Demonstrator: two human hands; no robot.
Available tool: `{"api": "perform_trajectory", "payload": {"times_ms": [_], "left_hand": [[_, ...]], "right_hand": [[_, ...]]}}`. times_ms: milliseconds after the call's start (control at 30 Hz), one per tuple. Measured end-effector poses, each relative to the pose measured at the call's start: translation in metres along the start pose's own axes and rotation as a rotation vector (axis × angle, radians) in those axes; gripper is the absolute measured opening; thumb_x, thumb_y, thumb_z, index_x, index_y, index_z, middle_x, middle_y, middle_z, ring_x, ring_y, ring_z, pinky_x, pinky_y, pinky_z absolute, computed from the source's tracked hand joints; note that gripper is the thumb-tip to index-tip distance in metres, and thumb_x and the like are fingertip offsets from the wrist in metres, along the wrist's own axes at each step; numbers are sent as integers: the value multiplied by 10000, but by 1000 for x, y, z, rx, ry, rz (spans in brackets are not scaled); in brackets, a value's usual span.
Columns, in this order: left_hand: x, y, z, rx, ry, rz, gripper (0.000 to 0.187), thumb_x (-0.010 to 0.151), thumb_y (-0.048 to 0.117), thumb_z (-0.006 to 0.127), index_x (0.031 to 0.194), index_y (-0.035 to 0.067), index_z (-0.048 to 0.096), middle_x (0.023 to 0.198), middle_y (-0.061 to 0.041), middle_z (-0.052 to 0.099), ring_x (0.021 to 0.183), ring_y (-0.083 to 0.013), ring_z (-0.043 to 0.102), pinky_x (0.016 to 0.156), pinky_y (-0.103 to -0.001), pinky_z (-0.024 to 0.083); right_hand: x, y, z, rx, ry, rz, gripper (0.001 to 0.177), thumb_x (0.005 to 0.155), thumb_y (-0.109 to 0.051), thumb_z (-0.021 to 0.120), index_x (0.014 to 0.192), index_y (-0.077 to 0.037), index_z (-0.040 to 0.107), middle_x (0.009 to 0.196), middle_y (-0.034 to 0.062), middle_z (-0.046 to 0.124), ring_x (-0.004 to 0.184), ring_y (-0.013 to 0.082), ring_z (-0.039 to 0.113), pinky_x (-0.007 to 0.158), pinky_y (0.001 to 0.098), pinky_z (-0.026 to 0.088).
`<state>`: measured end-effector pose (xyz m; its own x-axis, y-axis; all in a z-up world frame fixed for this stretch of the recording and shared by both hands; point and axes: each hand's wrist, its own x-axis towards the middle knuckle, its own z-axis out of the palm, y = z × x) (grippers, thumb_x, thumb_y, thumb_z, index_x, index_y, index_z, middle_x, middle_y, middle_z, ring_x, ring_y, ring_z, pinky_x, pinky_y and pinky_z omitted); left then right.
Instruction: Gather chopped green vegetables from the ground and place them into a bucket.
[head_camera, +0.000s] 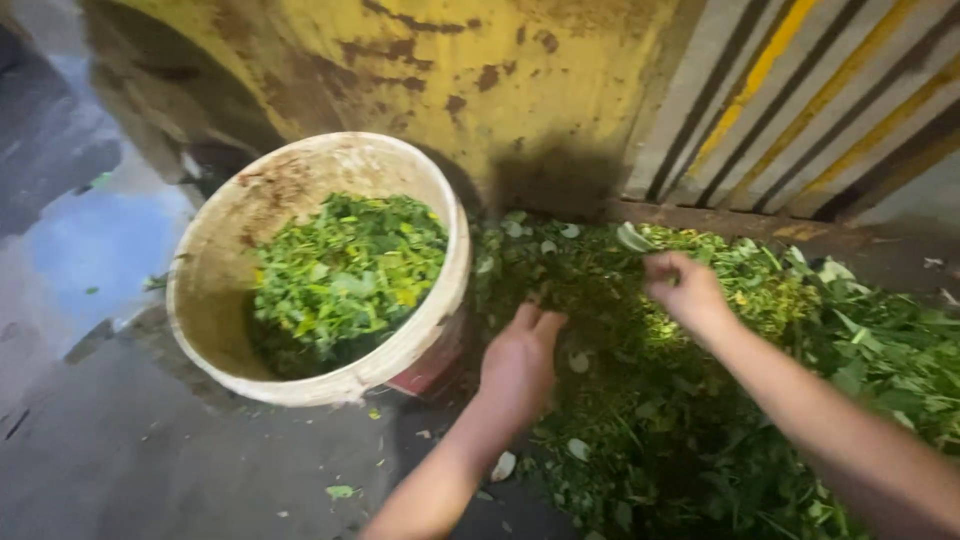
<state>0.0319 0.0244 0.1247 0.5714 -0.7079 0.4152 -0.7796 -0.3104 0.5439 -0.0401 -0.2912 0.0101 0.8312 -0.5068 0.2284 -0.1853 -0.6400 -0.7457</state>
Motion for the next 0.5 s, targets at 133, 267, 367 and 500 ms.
{"api": "perform_trajectory", "payload": {"times_ms": [133, 267, 367, 500], "left_hand": [[-2, -29, 74, 65, -399, -276, 501, 835, 13, 663, 1322, 111, 597, 1281, -186, 564, 1036, -423, 646, 831, -517, 551], [9, -54, 125, 67, -594, -370, 969, 737, 220, 866, 1532, 129, 319, 1565, -214, 308, 1400, -492, 364, 1071, -547, 440], [25, -72, 153, 130, -737, -478, 1198, 760, 388, 903, 1634, 158, 116, 1672, -243, 142, 1461, -529, 269, 1124, -607, 386], [54, -78, 177, 177, -828, -579, 1409, 707, 506, 941, 1641, 171, -59, 1698, -247, 11, 1535, -487, 148, 1158, -677, 305]], "right_hand": [[-27, 54, -9, -75, -201, 588, 646, 799, -179, 790, 1417, -151, 605, 1234, 132, 739, 1075, 290, 709, 954, 421, 579], [-36, 96, -30, -632, -276, 415, 1077, 700, -341, 895, 1596, -189, 318, 1498, 144, 523, 1436, 377, 365, 1215, 490, 263], [-29, 124, -44, -692, -306, 482, 1256, 644, -368, 921, 1655, -198, 195, 1567, 207, 406, 1473, 388, 313, 1226, 491, 254], [-12, 114, -49, -671, -511, 557, 1451, 617, -363, 978, 1645, -234, -38, 1627, 192, 251, 1542, 375, 157, 1239, 556, 127]]}}
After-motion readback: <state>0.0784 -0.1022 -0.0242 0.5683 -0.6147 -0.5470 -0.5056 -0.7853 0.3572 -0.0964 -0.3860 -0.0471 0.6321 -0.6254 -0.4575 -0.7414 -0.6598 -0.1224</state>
